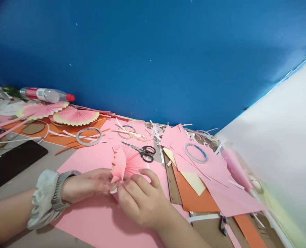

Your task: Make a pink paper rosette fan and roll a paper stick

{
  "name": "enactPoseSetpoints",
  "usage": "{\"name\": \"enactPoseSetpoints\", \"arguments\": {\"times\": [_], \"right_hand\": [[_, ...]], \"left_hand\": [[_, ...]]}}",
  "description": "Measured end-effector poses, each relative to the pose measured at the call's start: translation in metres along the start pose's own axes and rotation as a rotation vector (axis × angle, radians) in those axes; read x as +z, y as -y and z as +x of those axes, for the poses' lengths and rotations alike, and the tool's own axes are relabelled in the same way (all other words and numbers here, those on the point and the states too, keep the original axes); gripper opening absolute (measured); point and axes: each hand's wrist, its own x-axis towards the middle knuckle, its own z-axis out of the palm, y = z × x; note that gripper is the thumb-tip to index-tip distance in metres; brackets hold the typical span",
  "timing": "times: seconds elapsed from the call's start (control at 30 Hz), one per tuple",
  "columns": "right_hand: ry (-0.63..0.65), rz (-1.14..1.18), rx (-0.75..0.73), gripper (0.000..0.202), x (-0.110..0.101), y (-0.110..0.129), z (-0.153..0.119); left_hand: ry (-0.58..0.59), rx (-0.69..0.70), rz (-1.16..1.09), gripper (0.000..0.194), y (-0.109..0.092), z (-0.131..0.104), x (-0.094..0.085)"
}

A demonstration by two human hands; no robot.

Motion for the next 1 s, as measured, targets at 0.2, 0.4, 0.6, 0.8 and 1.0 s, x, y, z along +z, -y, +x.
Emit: {"name": "enactPoseSetpoints", "arguments": {"times": [0.2, 0.4, 0.6, 0.8, 1.0], "right_hand": [[0.041, -0.037, -0.087, 0.014, 0.002, 0.004, -0.003], [0.055, -0.022, -0.087, 0.012, 0.003, 0.005, -0.004], [0.055, -0.015, -0.064, 0.014, 0.002, 0.006, -0.003], [0.026, -0.017, -0.077, 0.017, 0.001, 0.009, -0.004], [0.009, -0.005, -0.068, 0.014, 0.000, 0.014, -0.001]], "left_hand": [[-0.058, -0.129, -0.092, 0.020, 0.001, -0.001, -0.004], [-0.171, -0.127, -0.140, 0.033, 0.005, -0.001, -0.005], [-0.305, -0.111, -0.114, 0.032, -0.003, 0.002, 0.009], [-0.370, -0.035, -0.096, 0.032, -0.013, 0.002, 0.019], [-0.471, -0.039, -0.153, 0.031, -0.010, 0.001, 0.013]]}}
